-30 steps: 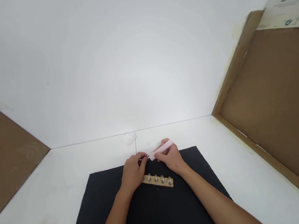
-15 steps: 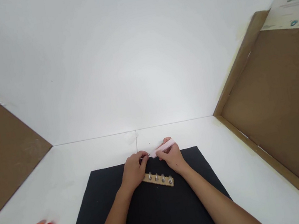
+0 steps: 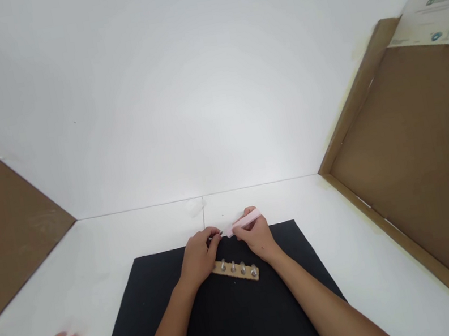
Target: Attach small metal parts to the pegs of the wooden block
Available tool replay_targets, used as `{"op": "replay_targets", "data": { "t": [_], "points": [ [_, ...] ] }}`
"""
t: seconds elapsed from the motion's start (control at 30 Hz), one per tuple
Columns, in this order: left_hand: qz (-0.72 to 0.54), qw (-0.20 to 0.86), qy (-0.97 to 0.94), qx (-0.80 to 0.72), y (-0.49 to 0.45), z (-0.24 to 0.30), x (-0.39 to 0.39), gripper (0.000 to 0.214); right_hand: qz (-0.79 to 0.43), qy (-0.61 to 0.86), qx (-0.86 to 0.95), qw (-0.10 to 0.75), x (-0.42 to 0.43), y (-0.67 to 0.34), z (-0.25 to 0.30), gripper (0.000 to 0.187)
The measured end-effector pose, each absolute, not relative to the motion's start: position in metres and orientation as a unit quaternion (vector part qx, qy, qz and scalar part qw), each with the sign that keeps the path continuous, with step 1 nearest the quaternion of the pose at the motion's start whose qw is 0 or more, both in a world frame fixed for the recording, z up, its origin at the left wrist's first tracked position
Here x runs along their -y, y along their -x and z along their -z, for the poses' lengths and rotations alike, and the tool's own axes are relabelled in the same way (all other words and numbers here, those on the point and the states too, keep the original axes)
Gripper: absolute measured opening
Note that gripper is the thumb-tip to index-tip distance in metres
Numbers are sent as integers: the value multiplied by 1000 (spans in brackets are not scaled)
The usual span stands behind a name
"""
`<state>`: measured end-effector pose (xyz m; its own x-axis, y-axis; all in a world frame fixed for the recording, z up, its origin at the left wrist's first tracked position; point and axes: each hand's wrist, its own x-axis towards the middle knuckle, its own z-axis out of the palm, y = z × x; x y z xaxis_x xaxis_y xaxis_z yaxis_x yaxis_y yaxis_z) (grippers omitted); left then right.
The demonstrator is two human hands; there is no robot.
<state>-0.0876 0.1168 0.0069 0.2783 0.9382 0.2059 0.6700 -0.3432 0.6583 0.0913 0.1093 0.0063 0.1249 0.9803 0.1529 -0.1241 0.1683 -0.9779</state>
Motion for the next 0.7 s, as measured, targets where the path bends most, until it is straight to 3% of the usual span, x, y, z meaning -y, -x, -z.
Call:
{"op": "replay_targets", "data": {
  "t": [0.37, 0.7],
  "points": [
    [-354, 241, -744, -513, 91, -11, -114, 25, -453, 445, 457, 622, -114, -89, -3, 36],
    [-252, 358, -737, -514, 122, -44, -94, 33, -474, 430, 432, 635, -117, -89, -4, 36]
  ]
}}
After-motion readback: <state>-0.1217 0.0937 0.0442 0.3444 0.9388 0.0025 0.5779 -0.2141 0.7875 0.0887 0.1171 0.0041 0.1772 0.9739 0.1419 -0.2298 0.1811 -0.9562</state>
